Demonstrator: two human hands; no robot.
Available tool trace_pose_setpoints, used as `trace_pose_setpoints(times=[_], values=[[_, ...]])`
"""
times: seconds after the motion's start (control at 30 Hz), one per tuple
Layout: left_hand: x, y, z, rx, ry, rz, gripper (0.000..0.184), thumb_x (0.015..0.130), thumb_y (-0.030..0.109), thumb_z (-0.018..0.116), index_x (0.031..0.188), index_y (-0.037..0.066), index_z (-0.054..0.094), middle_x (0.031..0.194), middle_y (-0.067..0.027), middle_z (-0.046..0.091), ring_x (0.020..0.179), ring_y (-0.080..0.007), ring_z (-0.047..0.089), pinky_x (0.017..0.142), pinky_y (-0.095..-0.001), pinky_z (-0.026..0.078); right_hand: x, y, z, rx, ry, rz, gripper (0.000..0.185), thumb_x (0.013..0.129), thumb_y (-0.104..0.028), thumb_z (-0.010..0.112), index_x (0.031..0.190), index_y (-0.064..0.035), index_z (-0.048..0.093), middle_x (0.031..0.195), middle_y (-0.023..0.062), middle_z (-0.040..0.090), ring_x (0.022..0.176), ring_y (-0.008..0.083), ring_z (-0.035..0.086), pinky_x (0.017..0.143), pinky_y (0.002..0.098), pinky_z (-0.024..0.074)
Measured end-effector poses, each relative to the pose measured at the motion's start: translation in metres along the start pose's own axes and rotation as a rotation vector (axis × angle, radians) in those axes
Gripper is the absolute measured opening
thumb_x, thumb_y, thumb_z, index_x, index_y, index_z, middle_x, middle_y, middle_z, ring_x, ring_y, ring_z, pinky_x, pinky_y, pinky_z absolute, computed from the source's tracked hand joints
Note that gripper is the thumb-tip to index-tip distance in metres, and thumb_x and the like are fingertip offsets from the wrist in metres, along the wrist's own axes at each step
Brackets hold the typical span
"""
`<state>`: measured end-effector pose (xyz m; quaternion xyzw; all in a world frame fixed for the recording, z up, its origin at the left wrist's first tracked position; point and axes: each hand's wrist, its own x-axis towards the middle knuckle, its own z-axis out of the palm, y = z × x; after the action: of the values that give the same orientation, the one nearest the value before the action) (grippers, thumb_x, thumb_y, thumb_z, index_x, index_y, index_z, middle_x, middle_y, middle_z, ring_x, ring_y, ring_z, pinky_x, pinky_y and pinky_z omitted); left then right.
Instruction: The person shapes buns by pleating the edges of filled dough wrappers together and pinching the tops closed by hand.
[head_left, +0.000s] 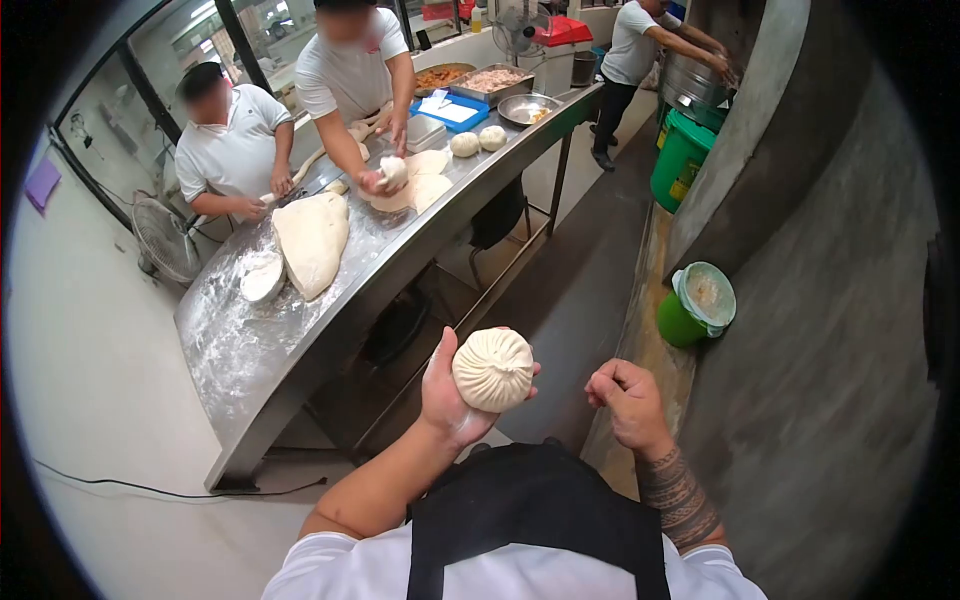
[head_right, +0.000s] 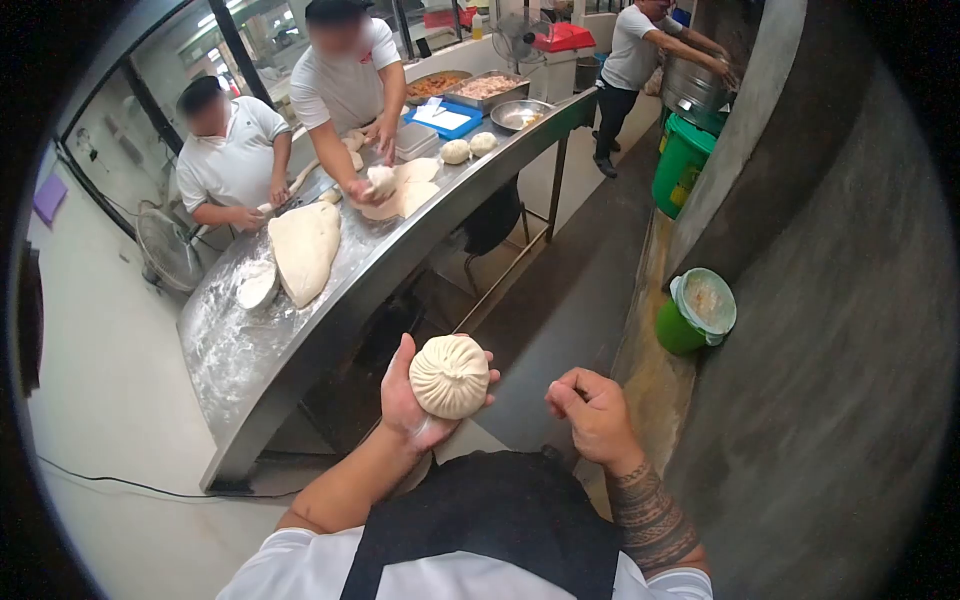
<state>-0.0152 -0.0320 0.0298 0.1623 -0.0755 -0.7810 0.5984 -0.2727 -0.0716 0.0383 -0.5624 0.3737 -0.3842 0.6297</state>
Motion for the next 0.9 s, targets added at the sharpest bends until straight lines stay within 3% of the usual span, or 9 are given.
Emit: trace_pose_setpoints(times=[0.2,0.4,0.5,0.6,0.63,0.73,0.9], values=[[0.014,-0.018,0.013,-0.003,0.022,0.073,0.077,0.099,0.071,0.035,0.136,0.006,0.056,0.129,-0.0242,0.063,0.115,-0.0434,0.064,0.090,-0.0563,0.056,0.012,0.002,-0.044,-0.079,-0.069,-0.020,0.017,0.101,-0.014,0.062,0.090,-0.0002,0.064,0.082,0.0017,0.063,0.076,0.0095,0.057,0.070,0.0256,0.0476],[0.031,-0.038,0.025,0.028,0.039,0.130,0.078,0.099,0.071,0.034,0.136,0.006,0.057,0.128,-0.0246,0.063,0.113,-0.0433,0.065,0.088,-0.0551,0.058,0.020,-0.021,-0.043,-0.008,0.079,-0.055,0.009,0.097,-0.008,0.066,0.097,0.0006,0.069,0.086,0.0009,0.066,0.080,0.0095,0.060,0.074,0.0248,0.0492],[0.038,-0.047,0.033,0.033,0.049,0.146,0.078,0.100,0.070,0.033,0.136,0.004,0.057,0.128,-0.0248,0.064,0.113,-0.0431,0.066,0.088,-0.0550,0.059,0.025,-0.024,-0.072,-0.266,-0.068,-0.025,0.008,0.095,-0.007,0.067,0.096,0.0010,0.069,0.087,0.0016,0.066,0.080,0.0101,0.061,0.073,0.0261,0.0496],[0.041,-0.053,0.041,0.036,0.058,0.153,0.077,0.100,0.069,0.034,0.137,0.004,0.056,0.129,-0.0240,0.064,0.114,-0.0434,0.066,0.089,-0.0562,0.059,0.030,-0.045,-0.078,-0.404,-0.095,-0.162,0.008,0.093,-0.007,0.068,0.095,0.0009,0.069,0.085,0.0041,0.067,0.078,0.0121,0.062,0.072,0.0275,0.0501],[0.042,-0.055,0.044,0.041,0.060,0.164,0.077,0.100,0.069,0.034,0.137,0.005,0.056,0.129,-0.0238,0.064,0.114,-0.0436,0.066,0.089,-0.0561,0.059,0.033,-0.057,-0.077,-0.509,-0.095,-0.269,0.007,0.091,-0.006,0.069,0.095,0.0002,0.069,0.085,0.0089,0.067,0.075,0.0180,0.064,0.069,0.0301,0.0504],[0.047,-0.064,0.049,0.051,0.047,0.197,0.077,0.101,0.069,0.034,0.137,0.004,0.055,0.129,-0.0228,0.064,0.114,-0.0434,0.066,0.089,-0.0566,0.058,0.038,-0.085,-0.070,-0.674,-0.140,-0.498,0.007,0.088,-0.003,0.071,0.095,-0.0007,0.069,0.085,0.0117,0.067,0.075,0.0240,0.065,0.068,0.0323,0.0506],[0.048,-0.080,0.054,0.062,0.060,0.246,0.076,0.103,0.066,0.031,0.137,0.003,0.054,0.129,-0.0207,0.064,0.116,-0.0381,0.065,0.099,-0.0537,0.053,0.038,-0.102,-0.055,-0.691,-0.310,-0.712,0.019,0.085,-0.002,0.071,0.105,-0.0024,0.070,0.086,0.0127,0.065,0.078,0.0301,0.065,0.069,0.0380,0.0515]])
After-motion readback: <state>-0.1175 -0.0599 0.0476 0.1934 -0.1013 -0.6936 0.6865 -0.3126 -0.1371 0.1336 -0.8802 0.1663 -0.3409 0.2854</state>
